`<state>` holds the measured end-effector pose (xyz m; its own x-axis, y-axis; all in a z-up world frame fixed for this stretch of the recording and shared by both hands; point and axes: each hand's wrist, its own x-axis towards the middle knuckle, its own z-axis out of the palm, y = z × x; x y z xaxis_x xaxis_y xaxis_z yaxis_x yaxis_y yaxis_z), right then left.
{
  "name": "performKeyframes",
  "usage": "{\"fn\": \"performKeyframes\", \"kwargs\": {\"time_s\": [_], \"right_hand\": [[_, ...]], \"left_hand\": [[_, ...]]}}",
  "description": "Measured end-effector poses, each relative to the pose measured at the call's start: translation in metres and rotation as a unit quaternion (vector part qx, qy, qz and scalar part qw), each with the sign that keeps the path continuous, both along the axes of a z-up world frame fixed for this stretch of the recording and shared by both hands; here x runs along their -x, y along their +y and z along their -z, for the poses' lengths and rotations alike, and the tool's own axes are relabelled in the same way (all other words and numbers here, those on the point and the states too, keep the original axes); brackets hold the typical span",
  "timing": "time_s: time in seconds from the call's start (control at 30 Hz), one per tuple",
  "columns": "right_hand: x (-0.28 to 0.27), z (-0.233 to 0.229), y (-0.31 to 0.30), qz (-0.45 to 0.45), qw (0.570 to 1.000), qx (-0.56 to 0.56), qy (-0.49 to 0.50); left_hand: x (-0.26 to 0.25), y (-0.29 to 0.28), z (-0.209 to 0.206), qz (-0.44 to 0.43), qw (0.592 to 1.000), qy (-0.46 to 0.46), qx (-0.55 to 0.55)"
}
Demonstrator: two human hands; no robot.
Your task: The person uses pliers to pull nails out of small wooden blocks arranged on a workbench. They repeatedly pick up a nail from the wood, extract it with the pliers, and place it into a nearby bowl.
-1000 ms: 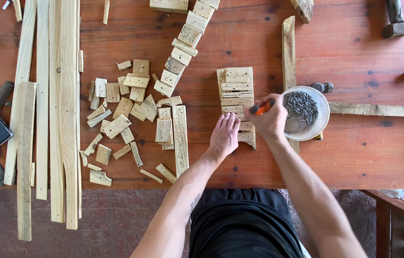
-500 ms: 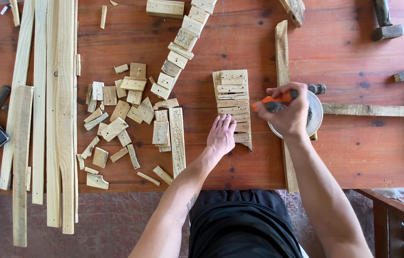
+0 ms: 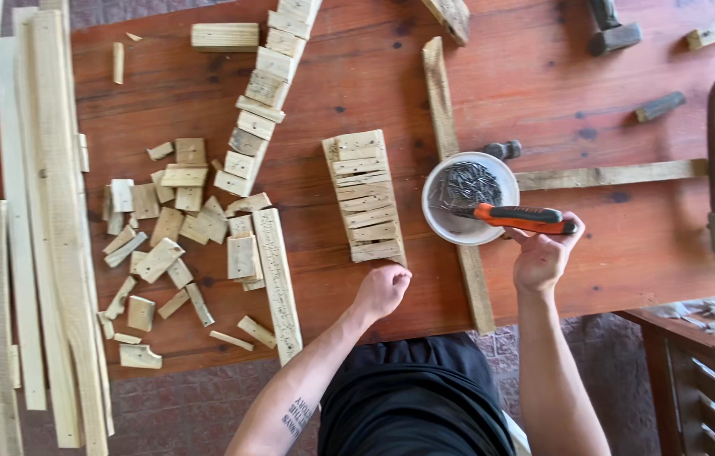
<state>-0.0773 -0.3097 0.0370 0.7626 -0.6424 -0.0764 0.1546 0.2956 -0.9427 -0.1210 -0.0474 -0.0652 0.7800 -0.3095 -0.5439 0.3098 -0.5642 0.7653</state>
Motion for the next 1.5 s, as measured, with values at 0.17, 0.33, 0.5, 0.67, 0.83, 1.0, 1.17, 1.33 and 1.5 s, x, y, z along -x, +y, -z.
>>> {"fn": "performKeyframes", "kwargs": {"time_s": [0.17,0.33,0.5,0.67,0.83,1.0,1.17,1.33,1.5], "right_hand": [[0.007,0.001,-0.018,-0.021,0.995,0.095,-0.009],[0.0,-0.001,-0.022,-0.045,0.984,0.174,-0.021],[-0.004,0.011,-0.027,-0.082,0.98,0.168,-0.065],[-0.019,0.019,0.021,-0.142,0.976,0.163,-0.029],[-0.043,0.005,0.107,-0.218,0.965,0.148,0.005],[-0.064,0.011,0.16,-0.313,0.914,0.254,0.048],[-0.073,0.016,0.188,-0.327,0.899,0.287,0.05],[-0.074,0.022,0.197,-0.335,0.885,0.319,0.056],[-0.071,0.019,0.2,-0.349,0.862,0.362,0.058]], "left_hand": [[0.033,-0.009,-0.015,0.02,0.999,0.039,0.02],[0.039,0.001,-0.014,0.001,0.998,0.052,0.02],[0.033,0.021,-0.01,-0.028,0.999,0.031,-0.002],[0.022,0.045,0.001,-0.092,0.995,-0.036,-0.01],[-0.019,0.073,-0.052,-0.168,0.984,-0.064,-0.016],[-0.049,0.101,-0.089,-0.196,0.963,-0.175,0.053],[-0.056,0.109,-0.055,-0.19,0.967,-0.162,0.051],[-0.057,0.109,-0.063,-0.21,0.966,-0.134,0.066],[-0.066,0.102,-0.102,-0.161,0.96,-0.208,0.094]]}}
